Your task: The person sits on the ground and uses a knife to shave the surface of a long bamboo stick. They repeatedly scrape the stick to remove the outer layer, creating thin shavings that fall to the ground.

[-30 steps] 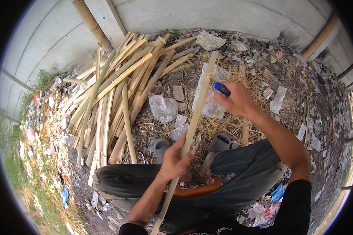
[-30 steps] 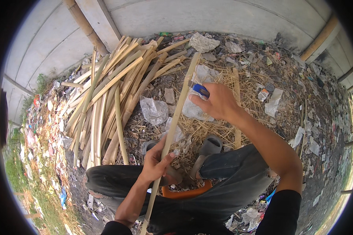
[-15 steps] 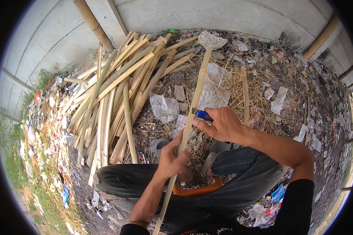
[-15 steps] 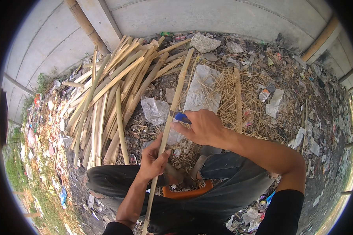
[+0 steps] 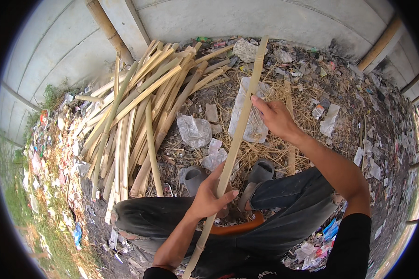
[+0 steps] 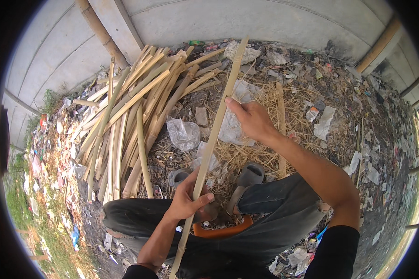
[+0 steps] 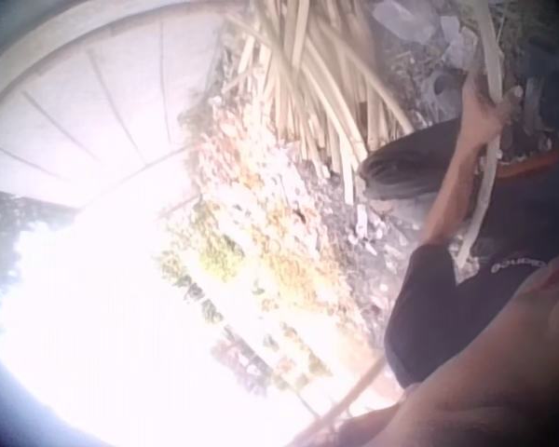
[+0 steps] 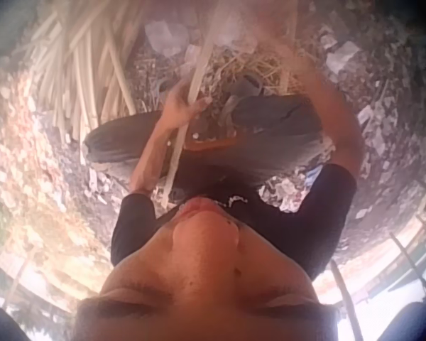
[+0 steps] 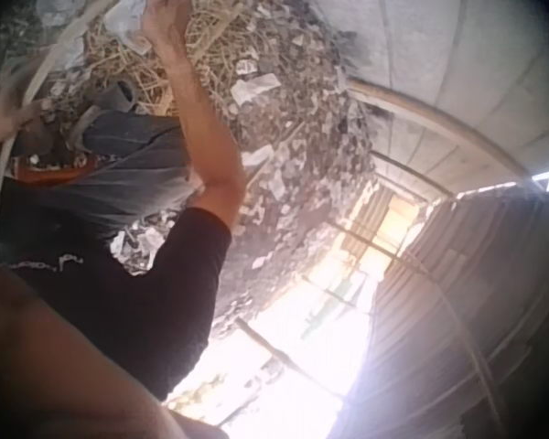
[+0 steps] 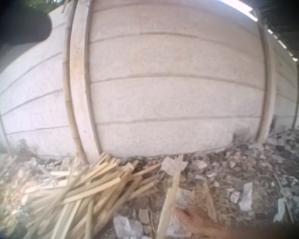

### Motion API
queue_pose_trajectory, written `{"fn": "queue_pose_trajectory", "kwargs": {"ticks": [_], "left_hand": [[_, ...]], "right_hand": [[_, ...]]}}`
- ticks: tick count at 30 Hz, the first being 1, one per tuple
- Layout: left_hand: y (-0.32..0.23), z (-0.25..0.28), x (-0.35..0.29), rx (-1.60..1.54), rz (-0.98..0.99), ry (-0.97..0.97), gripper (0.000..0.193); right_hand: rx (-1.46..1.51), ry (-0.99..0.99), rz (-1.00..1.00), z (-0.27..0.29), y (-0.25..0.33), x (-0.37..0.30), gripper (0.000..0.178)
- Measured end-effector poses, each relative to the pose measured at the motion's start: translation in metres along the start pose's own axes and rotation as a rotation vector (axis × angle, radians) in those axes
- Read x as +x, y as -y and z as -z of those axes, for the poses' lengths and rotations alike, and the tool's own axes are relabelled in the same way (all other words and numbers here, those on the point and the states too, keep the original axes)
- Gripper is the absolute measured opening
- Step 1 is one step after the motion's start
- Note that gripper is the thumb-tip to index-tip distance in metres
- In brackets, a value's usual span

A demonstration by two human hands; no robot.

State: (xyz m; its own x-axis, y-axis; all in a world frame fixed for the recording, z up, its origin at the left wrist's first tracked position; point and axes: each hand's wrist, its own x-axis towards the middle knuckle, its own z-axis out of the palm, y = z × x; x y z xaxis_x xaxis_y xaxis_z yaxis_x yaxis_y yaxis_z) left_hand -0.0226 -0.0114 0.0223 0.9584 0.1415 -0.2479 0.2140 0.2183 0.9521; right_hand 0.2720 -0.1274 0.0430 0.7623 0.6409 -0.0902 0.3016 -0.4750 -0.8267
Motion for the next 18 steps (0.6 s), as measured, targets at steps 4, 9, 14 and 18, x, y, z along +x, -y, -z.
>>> {"fn": "queue_pose_trajectory", "kwargs": {"ticks": [4, 9, 14, 18], "left_hand": [[-0.003, -0.009, -0.007, -0.012, -0.002, 0.092, 0.083], [0.002, -0.014, -0.008, 0.041, 0.038, 0.010, 0.072], [0.015, -0.011, -0.007, 0.015, -0.020, 0.011, 0.068], [0.031, -0.001, 0.002, 0.041, -0.084, -0.030, 0.067]], "right_hand": [[-0.089, -0.207, -0.025, 0.058, -0.001, 0.036, 0.081], [-0.483, -0.299, 0.130, 0.079, -0.004, 0.032, 0.076], [-0.483, -0.324, 0.168, 0.077, -0.012, 0.028, 0.068], [-0.528, -0.063, 0.264, 0.060, 0.007, 0.005, 0.060]]}}
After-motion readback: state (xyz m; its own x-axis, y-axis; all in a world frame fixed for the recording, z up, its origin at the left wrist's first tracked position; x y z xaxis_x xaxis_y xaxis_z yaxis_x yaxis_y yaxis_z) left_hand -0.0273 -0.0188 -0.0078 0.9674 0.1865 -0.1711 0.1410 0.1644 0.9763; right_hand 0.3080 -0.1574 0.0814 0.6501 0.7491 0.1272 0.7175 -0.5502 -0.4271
